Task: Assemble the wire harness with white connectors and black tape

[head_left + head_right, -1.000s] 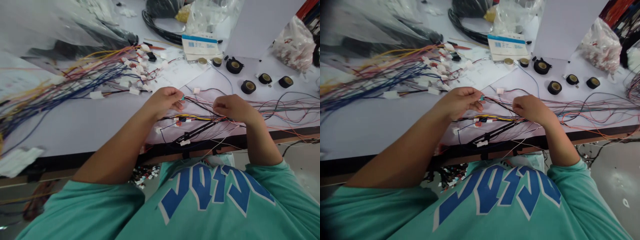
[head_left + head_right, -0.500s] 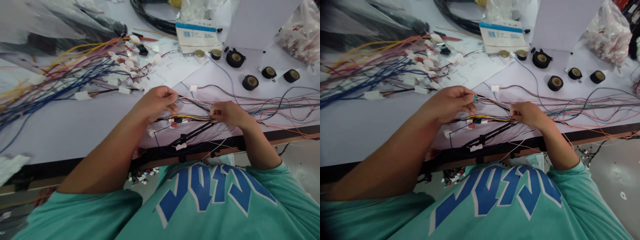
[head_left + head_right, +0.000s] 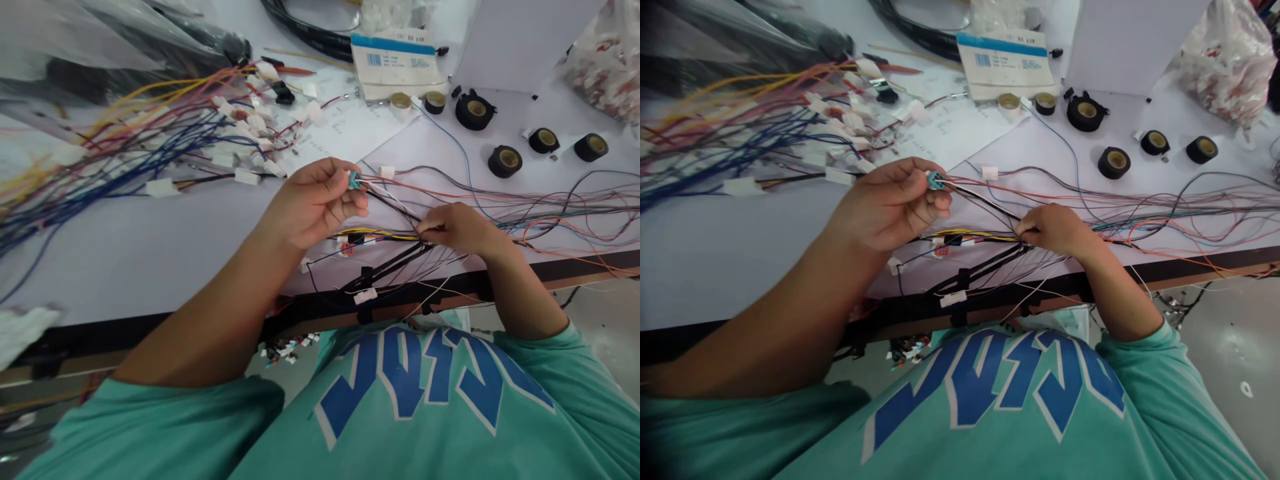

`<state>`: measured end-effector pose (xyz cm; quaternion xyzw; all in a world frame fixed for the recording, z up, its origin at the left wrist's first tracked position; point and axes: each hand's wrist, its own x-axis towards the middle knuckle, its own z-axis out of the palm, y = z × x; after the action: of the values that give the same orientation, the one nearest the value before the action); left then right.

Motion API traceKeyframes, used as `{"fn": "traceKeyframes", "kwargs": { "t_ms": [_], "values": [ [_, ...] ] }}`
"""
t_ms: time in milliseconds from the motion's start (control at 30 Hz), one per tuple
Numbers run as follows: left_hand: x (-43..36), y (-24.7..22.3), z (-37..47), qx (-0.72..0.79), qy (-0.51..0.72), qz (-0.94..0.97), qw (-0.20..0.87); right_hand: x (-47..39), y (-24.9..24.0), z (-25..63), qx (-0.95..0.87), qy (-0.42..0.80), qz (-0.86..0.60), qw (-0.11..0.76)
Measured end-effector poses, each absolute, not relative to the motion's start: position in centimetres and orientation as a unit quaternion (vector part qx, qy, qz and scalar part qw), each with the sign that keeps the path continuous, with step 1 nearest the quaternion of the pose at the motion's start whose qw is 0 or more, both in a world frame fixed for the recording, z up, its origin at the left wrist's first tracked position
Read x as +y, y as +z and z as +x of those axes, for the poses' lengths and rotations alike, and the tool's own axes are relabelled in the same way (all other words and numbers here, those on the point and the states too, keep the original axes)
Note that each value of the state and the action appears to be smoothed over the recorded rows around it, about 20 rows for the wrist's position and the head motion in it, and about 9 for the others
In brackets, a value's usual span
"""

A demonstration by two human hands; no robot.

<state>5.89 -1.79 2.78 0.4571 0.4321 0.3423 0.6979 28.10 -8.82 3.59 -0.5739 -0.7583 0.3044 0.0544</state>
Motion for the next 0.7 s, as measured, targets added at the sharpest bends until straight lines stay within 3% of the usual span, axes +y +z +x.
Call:
{"fn": "traceKeyframes", "kwargs": {
  "t_ms": [300,500,700],
  "values": [
    [-2.3,3.3,6.5,0.411,0.351,0.432,0.722,-8.6,3.6,28.0,-0.743,0.308,-0.592,0.048],
    [-2.0,2.6,6.3,0.428,0.352,0.466,0.690,-8.6,3.4,27.1,-0.772,0.247,-0.585,0.030],
    [-1.9,2.4,6.3,0.383,0.372,0.489,0.690,-8.6,3.5,27.5,-0.756,0.347,-0.547,0.098]
  ]
}}
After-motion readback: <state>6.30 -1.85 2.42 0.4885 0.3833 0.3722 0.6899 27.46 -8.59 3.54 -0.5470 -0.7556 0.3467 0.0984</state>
